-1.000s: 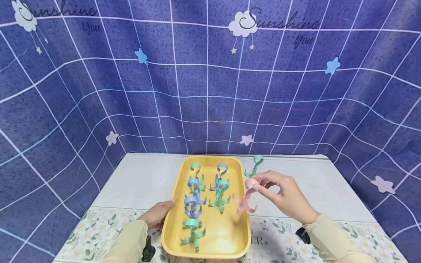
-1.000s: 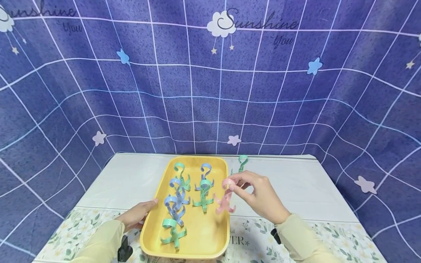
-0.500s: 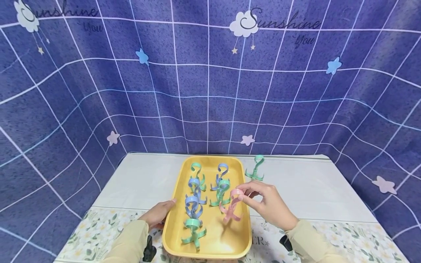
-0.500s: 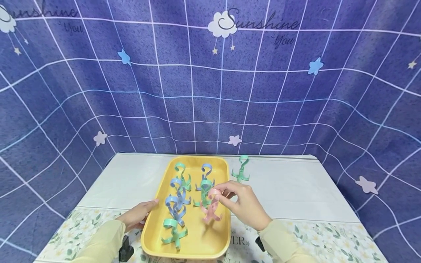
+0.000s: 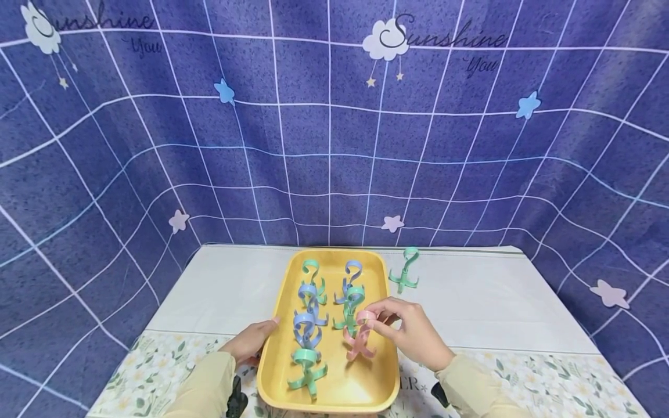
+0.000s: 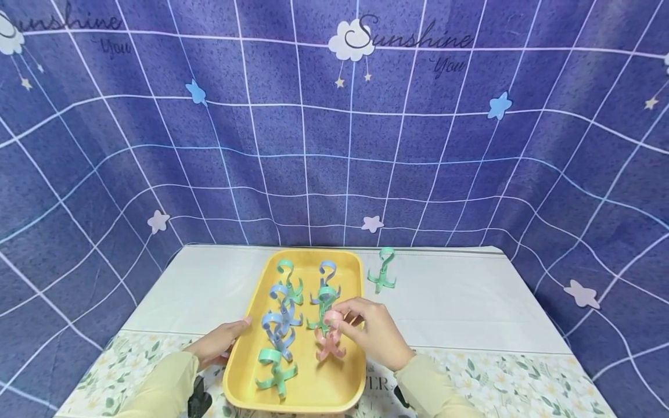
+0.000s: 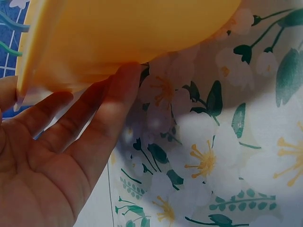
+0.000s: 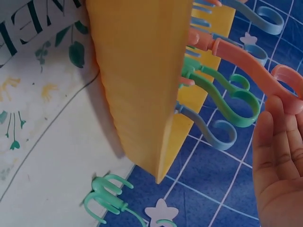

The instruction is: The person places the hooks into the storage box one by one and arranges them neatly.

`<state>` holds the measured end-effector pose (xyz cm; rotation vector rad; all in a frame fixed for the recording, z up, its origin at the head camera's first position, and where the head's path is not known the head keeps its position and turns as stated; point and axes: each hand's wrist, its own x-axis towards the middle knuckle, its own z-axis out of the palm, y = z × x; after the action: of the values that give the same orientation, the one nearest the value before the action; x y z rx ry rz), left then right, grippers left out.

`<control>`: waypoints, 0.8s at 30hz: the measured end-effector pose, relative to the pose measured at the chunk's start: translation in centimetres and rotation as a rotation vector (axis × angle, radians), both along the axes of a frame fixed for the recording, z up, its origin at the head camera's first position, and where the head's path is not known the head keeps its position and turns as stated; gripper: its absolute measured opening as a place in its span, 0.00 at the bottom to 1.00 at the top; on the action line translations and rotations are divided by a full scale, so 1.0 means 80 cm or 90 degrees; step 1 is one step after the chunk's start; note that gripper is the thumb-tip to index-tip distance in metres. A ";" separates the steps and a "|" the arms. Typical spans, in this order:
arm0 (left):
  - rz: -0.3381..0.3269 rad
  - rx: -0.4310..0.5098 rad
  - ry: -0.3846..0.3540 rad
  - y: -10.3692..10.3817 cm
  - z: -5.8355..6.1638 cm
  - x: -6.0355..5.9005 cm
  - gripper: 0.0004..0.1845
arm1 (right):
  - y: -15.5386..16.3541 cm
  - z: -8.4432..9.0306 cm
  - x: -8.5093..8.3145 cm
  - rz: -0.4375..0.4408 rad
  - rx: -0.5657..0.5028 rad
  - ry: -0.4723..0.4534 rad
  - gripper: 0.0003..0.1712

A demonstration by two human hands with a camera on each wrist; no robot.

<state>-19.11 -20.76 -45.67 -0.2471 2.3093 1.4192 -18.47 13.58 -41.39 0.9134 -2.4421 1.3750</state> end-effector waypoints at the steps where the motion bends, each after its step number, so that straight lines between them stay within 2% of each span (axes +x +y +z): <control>1: 0.001 0.001 0.000 0.000 0.000 0.000 0.31 | -0.001 -0.002 0.000 0.001 -0.001 -0.003 0.08; 10: 0.000 0.001 -0.006 0.000 -0.001 -0.001 0.32 | -0.008 -0.012 -0.003 0.009 0.011 0.001 0.06; 24: -0.001 0.007 0.001 0.000 -0.002 -0.001 0.32 | -0.016 -0.014 -0.001 0.012 0.049 -0.032 0.07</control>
<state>-19.16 -20.78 -45.80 -0.2405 2.3019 1.4323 -18.51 12.28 -42.54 0.9319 -2.5455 1.3343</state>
